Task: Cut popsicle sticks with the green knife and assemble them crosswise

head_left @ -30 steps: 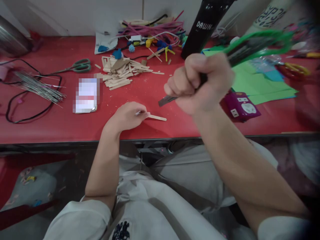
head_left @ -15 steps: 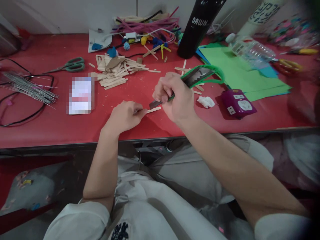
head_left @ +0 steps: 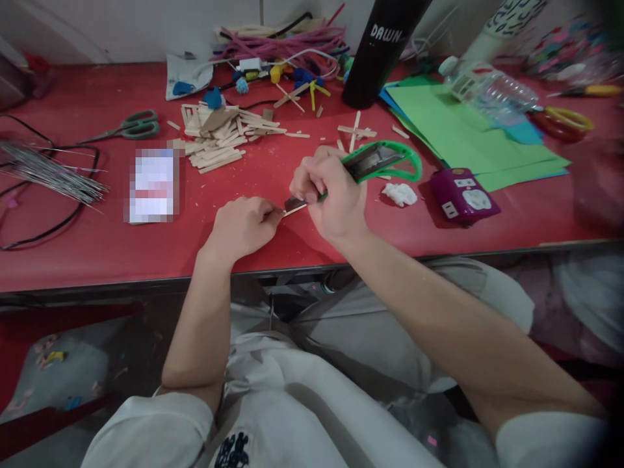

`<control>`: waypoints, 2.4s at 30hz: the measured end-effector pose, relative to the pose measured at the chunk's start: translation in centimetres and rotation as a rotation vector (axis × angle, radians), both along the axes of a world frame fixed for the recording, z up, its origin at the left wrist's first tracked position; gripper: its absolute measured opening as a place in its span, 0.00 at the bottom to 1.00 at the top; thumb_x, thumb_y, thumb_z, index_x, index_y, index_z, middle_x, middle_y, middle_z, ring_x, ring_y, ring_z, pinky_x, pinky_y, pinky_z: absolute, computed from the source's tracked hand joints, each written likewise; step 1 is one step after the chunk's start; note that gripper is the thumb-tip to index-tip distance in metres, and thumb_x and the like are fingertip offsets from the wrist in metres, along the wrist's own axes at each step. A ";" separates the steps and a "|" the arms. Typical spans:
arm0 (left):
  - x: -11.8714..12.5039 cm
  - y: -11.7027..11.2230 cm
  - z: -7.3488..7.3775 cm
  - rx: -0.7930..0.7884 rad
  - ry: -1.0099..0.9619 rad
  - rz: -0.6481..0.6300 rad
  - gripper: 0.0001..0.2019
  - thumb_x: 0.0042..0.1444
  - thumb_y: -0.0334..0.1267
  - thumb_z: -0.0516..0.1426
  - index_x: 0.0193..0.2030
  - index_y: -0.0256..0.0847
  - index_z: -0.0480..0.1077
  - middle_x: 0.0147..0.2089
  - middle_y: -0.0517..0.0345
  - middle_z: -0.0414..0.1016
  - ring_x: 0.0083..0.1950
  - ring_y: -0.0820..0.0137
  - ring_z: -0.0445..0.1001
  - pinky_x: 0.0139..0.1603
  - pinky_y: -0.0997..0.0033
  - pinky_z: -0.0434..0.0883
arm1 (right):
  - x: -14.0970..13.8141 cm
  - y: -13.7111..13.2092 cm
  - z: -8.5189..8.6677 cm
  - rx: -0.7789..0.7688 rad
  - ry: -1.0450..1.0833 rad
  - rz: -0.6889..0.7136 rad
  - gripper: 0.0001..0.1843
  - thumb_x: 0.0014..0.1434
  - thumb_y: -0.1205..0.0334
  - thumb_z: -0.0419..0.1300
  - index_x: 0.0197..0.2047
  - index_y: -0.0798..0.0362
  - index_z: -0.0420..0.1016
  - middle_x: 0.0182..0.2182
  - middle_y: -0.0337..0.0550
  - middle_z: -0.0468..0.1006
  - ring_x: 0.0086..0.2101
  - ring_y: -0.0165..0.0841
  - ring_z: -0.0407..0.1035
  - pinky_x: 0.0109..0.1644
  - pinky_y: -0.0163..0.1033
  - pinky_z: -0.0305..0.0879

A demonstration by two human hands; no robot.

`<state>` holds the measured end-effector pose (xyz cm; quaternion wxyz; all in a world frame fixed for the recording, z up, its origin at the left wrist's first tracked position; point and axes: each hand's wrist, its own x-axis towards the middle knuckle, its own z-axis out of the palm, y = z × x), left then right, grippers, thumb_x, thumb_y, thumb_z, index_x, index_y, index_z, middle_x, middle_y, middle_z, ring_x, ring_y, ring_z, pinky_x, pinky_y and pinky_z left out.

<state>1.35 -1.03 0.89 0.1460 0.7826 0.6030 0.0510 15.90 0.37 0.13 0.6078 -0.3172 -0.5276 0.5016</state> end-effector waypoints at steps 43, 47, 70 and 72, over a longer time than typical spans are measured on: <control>-1.5 1.0 -0.9 0.074 -0.363 0.017 0.11 0.58 0.43 0.56 0.31 0.39 0.74 0.32 0.54 0.78 0.32 0.70 0.70 0.34 0.69 0.61 | -0.3 0.2 -0.3 0.033 0.058 -0.074 0.28 0.57 0.53 0.63 0.17 0.48 0.50 0.14 0.31 0.52 0.19 0.27 0.48 0.27 0.40 0.46; -1.4 1.0 -1.1 0.059 -0.368 -0.002 0.08 0.56 0.40 0.58 0.35 0.39 0.76 0.37 0.52 0.81 0.37 0.66 0.74 0.39 0.68 0.64 | -0.3 0.5 -0.5 0.044 0.046 -0.064 0.31 0.56 0.45 0.65 0.17 0.48 0.49 0.14 0.31 0.52 0.18 0.27 0.47 0.27 0.41 0.47; -0.9 0.9 -1.3 0.021 -0.301 0.055 0.06 0.57 0.40 0.59 0.37 0.41 0.75 0.38 0.52 0.80 0.39 0.64 0.73 0.38 0.66 0.63 | -0.4 0.6 -0.4 0.072 0.080 -0.046 0.29 0.59 0.53 0.65 0.18 0.48 0.50 0.15 0.31 0.51 0.18 0.27 0.48 0.26 0.40 0.49; -0.9 0.9 -1.4 0.028 -0.290 0.052 0.06 0.56 0.39 0.59 0.37 0.41 0.75 0.38 0.52 0.80 0.39 0.64 0.73 0.39 0.66 0.64 | -0.4 0.5 -0.3 0.080 0.067 -0.053 0.29 0.60 0.53 0.64 0.18 0.48 0.49 0.15 0.30 0.50 0.18 0.26 0.48 0.26 0.39 0.50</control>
